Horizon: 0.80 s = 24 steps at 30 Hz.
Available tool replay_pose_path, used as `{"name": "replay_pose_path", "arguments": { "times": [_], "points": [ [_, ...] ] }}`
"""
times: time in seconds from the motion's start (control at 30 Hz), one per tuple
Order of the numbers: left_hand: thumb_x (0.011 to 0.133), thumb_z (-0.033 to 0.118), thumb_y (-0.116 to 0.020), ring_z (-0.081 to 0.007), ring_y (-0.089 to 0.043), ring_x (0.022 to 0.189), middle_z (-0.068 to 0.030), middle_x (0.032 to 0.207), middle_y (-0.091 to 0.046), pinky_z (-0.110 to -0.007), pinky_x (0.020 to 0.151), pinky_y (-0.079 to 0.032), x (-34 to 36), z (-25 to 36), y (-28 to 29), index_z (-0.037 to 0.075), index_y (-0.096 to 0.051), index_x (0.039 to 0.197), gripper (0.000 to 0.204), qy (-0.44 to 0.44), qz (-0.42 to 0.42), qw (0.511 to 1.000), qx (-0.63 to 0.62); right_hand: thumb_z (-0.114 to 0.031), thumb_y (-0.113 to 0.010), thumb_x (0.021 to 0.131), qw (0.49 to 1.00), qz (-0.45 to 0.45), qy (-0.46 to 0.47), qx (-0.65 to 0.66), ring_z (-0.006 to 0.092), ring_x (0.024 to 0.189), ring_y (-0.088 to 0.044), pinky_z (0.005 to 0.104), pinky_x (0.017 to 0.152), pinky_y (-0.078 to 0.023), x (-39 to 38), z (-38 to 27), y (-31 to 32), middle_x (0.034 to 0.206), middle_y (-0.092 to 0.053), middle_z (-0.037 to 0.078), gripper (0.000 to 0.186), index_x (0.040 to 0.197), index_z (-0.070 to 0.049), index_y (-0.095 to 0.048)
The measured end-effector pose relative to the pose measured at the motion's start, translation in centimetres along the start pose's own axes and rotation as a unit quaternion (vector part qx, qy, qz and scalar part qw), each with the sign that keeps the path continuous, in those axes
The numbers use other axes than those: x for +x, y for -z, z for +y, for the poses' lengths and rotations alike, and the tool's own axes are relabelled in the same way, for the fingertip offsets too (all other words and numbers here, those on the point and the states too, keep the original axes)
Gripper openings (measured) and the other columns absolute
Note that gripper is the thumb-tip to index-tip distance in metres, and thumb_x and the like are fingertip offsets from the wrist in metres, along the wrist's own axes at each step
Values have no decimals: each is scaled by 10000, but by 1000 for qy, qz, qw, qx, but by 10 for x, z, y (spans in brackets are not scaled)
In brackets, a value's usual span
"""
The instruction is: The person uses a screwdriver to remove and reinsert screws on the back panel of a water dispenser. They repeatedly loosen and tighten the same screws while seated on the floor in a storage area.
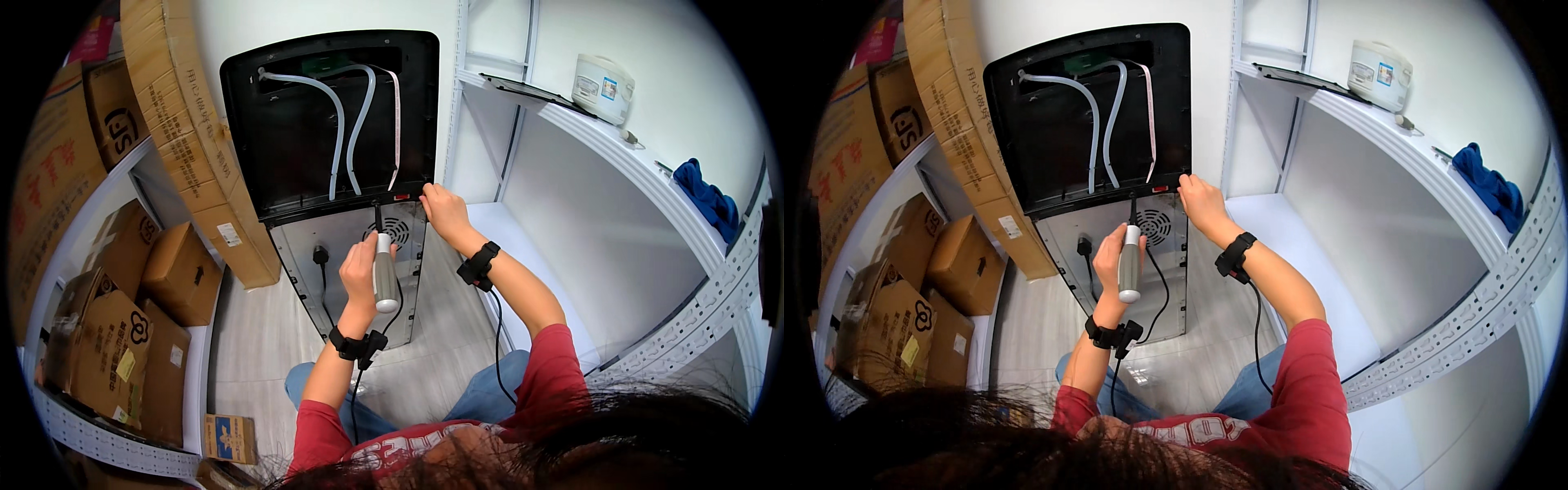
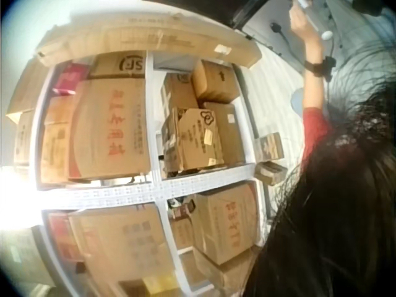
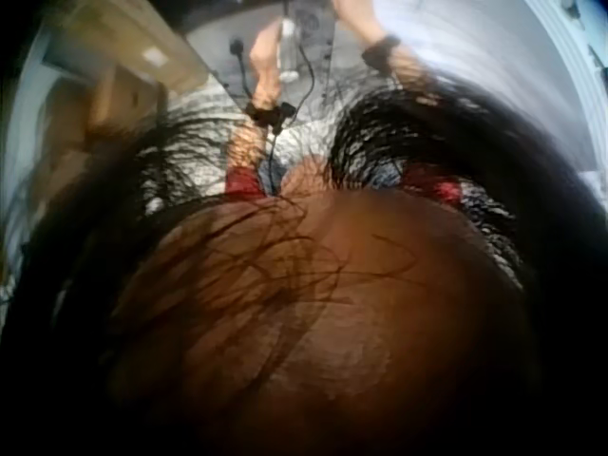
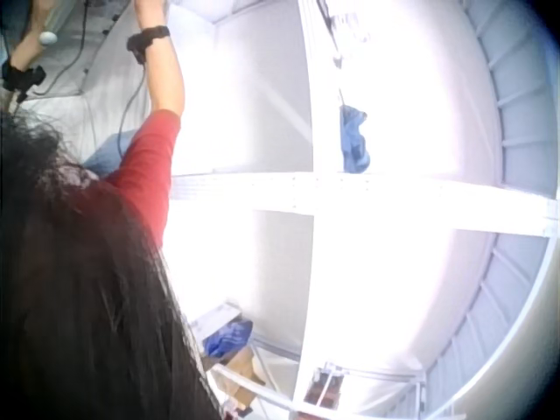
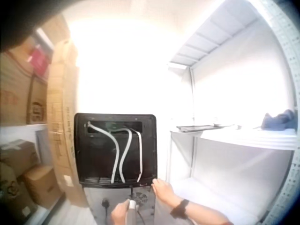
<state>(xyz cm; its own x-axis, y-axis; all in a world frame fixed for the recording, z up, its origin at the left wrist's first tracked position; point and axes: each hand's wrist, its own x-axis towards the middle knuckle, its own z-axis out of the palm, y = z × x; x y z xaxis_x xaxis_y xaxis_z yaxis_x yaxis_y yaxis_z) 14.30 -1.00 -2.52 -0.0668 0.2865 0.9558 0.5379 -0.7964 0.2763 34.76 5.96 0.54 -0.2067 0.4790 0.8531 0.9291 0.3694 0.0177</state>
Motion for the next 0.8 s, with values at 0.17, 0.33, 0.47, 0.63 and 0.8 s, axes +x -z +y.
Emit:
{"name": "replay_pose_path", "arguments": {
  "times": [0.17, 0.33, 0.47, 0.63, 0.8],
  "points": [
    [708, 113, -785, -284, -639, 655, -138, 781, -654, -340, 589, -520, -5, 3, -3, 16, -632, 969, 317, -20, -45, 998, -33, -87, -597, 822, 999, 13, -24, 30, 344, 655, -599, 429, 566, -498, 2, 3, -4, 733, -572, 138, 120, 830, -30, -491],
    [729, 168, -770, -285, -637, 649, -115, 732, -639, -352, 565, -505, -9, 8, -2, 49, -613, 965, 308, -18, -149, 988, -39, -76, -592, 809, 992, -27, -65, 102, 339, 637, -600, 415, 540, -478, -5, -13, 17, 741, -594, 128, 99, 829, -37, -503],
    [766, 161, -700, -296, -621, 650, -105, 724, -629, -393, 533, -474, -20, 4, -10, 51, -559, 967, 269, -15, -208, 976, -64, -82, -600, 812, 970, -39, -2, 241, 315, 632, -599, 392, 562, -470, -17, -53, 57, 752, -591, 122, 107, 852, -31, -515],
    [725, 116, -663, -338, -635, 693, -137, 732, -637, -428, 552, -477, -38, 8, -28, 39, -550, 985, 294, 35, -264, 963, -42, -76, -575, 827, 937, -89, -4, 338, 297, 703, -619, 359, 618, -492, -35, -75, 82, 784, -601, 138, 106, 880, -9, -514],
    [687, 161, -703, -361, -641, 708, -147, 724, -653, -433, 603, -502, -39, 20, -37, 39, -645, 851, 212, 91, -299, 950, -21, -94, -542, 876, 869, -91, -69, 481, 221, 761, -635, 331, 701, -502, -48, -72, 90, 800, -612, 113, 97, 897, -8, -504]
  ]
}}
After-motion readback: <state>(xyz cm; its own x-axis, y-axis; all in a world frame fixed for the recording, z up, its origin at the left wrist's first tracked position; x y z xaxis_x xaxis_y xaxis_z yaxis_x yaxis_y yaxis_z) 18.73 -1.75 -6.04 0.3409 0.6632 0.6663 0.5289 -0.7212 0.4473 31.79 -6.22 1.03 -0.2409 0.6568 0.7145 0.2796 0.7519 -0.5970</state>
